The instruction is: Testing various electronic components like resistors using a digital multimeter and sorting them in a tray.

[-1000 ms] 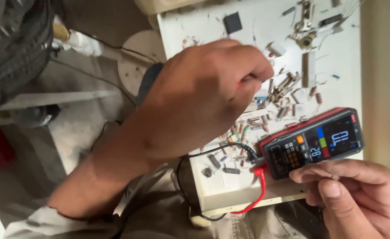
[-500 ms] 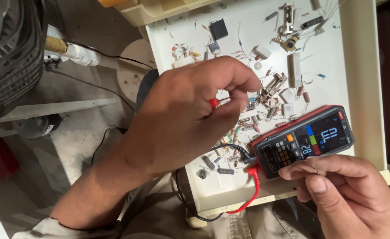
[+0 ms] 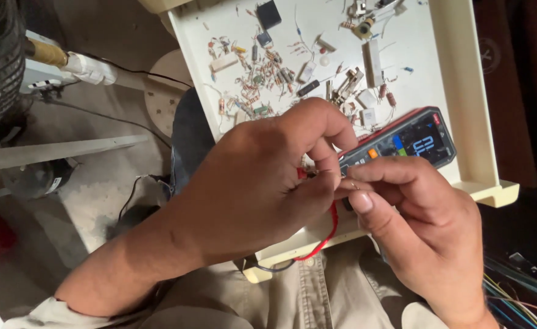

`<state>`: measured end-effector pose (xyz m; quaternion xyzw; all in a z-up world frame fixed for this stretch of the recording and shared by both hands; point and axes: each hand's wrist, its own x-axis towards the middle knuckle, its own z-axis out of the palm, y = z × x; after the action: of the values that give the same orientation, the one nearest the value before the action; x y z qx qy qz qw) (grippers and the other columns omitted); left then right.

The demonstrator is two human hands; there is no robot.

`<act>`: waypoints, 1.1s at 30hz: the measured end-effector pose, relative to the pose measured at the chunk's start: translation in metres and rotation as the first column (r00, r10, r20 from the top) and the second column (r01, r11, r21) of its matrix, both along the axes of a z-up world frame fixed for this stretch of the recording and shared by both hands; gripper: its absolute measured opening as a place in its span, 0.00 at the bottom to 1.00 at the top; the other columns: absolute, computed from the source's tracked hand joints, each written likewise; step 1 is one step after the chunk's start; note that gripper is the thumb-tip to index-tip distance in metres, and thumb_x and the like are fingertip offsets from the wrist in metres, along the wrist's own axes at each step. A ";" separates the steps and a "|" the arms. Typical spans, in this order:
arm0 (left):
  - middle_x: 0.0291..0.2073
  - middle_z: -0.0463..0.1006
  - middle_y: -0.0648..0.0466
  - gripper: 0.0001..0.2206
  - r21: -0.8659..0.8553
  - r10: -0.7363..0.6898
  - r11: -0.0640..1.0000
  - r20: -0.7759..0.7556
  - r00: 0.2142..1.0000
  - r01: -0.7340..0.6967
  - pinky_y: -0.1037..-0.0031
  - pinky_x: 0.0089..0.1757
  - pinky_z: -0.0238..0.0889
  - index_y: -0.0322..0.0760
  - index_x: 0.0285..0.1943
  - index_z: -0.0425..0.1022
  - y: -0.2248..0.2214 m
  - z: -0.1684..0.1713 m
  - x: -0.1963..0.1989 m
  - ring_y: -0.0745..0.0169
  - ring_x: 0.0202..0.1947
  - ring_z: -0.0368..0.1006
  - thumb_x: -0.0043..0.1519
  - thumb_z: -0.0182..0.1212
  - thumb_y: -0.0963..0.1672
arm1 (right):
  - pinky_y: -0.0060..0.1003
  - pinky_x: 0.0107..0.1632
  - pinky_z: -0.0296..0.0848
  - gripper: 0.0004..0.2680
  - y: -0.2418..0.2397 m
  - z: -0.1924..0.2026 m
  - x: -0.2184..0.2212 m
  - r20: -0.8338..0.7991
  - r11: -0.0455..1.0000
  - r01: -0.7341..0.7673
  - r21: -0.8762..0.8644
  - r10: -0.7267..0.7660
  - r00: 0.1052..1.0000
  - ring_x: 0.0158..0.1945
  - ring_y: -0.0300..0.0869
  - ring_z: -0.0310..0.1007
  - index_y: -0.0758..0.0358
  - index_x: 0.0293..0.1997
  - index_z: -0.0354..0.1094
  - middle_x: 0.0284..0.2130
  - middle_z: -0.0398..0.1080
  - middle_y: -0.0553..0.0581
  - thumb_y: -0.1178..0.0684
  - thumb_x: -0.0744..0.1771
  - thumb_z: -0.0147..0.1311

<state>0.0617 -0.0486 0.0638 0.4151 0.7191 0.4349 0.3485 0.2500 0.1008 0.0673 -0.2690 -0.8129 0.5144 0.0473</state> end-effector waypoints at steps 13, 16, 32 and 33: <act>0.29 0.91 0.61 0.11 0.163 -0.019 0.987 0.048 0.999 0.011 0.67 0.41 0.77 0.40 0.56 0.72 -0.008 -0.001 0.016 0.65 0.26 0.85 0.65 0.55 0.44 | 0.25 0.38 0.73 0.04 -0.007 -0.004 0.010 0.028 0.999 -0.011 0.033 0.010 1.000 0.27 0.31 0.73 0.59 0.51 0.80 0.23 0.76 0.48 0.53 0.74 0.64; 0.29 0.93 0.62 0.13 0.096 -0.002 0.995 0.107 0.994 -0.009 0.69 0.39 0.76 0.42 0.54 0.75 -0.007 0.002 0.014 0.68 0.25 0.83 0.61 0.56 0.44 | 0.26 0.37 0.75 0.05 -0.012 -0.006 0.013 -0.001 0.998 0.020 -0.055 -0.020 1.000 0.28 0.32 0.73 0.63 0.55 0.78 0.27 0.77 0.51 0.55 0.74 0.63; 0.35 0.94 0.66 0.16 -0.156 0.054 0.987 0.206 0.977 -0.021 0.74 0.37 0.75 0.52 0.52 0.78 -0.006 0.014 0.010 0.74 0.31 0.82 0.55 0.59 0.50 | 0.25 0.46 0.79 0.05 -0.016 0.001 0.017 0.047 1.000 0.023 -0.012 -0.023 0.999 0.37 0.30 0.79 0.62 0.54 0.79 0.37 0.86 0.49 0.55 0.74 0.65; 0.35 0.94 0.66 0.16 -0.158 0.053 0.987 0.207 0.977 -0.020 0.74 0.37 0.75 0.52 0.52 0.78 -0.008 0.011 0.012 0.74 0.31 0.82 0.55 0.59 0.50 | 0.25 0.46 0.79 0.05 -0.016 0.002 0.017 0.048 1.000 0.025 -0.013 -0.024 0.999 0.37 0.30 0.79 0.62 0.54 0.79 0.37 0.86 0.49 0.55 0.74 0.65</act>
<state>0.0739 -0.0569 0.0748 0.3251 0.7172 0.4256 0.4458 0.2668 0.0846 0.0691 -0.2914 -0.8069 0.5128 0.0322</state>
